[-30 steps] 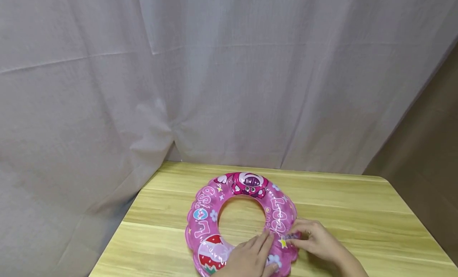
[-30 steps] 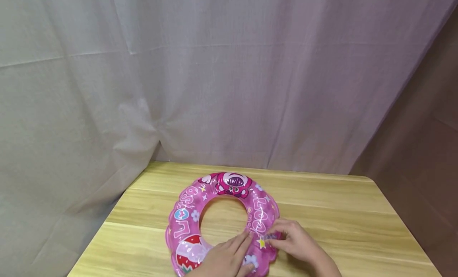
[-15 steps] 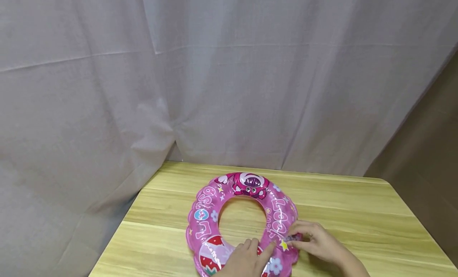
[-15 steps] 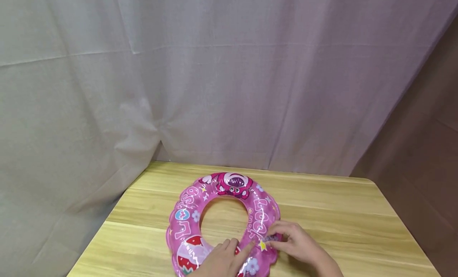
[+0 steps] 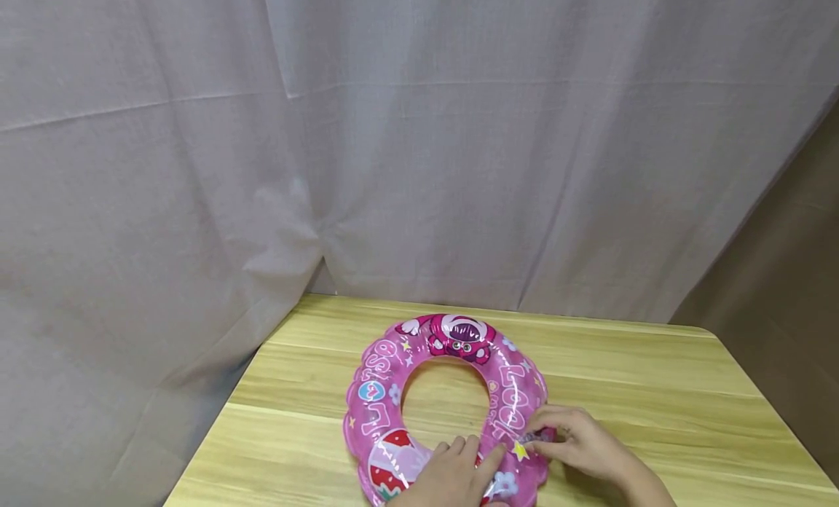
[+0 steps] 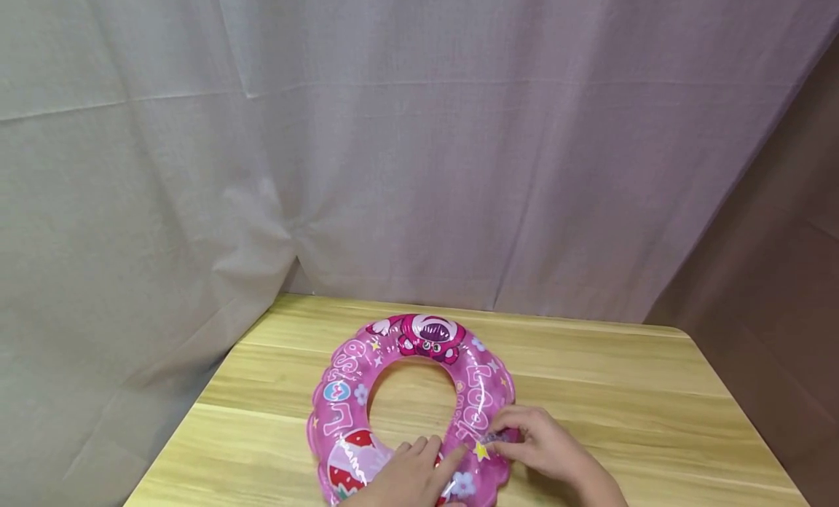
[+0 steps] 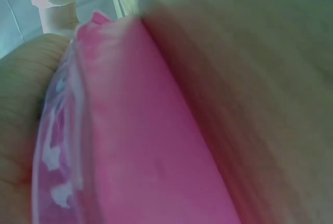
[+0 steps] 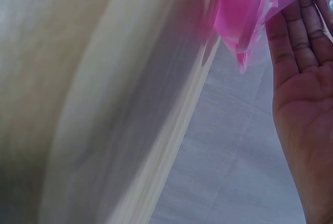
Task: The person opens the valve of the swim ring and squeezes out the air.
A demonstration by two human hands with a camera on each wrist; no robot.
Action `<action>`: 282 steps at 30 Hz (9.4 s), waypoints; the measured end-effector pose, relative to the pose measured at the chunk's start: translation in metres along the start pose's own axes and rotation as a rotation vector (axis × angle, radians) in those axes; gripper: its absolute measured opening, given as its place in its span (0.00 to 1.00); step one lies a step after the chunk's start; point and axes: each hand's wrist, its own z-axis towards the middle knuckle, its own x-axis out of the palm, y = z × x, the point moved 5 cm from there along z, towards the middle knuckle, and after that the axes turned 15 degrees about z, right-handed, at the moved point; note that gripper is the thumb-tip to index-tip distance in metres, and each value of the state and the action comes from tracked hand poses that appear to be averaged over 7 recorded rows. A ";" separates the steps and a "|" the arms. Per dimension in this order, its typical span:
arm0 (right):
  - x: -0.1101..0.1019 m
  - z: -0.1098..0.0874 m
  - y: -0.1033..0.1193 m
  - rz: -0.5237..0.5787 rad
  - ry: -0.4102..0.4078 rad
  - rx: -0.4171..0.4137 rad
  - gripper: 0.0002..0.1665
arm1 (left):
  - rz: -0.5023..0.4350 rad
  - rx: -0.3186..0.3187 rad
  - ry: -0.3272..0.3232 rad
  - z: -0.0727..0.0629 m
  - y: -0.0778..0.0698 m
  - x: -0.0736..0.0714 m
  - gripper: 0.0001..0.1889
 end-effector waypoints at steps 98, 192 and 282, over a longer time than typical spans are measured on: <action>0.010 0.012 0.016 -0.029 0.069 0.091 0.10 | -0.016 0.013 0.063 0.007 0.001 0.002 0.31; 0.011 0.007 -0.005 -0.126 0.109 -0.017 0.10 | 0.027 -0.026 -0.230 -0.044 0.035 0.031 0.36; 0.017 0.020 -0.013 -0.056 0.151 0.136 0.06 | -0.143 0.135 -0.090 -0.005 0.030 0.035 0.06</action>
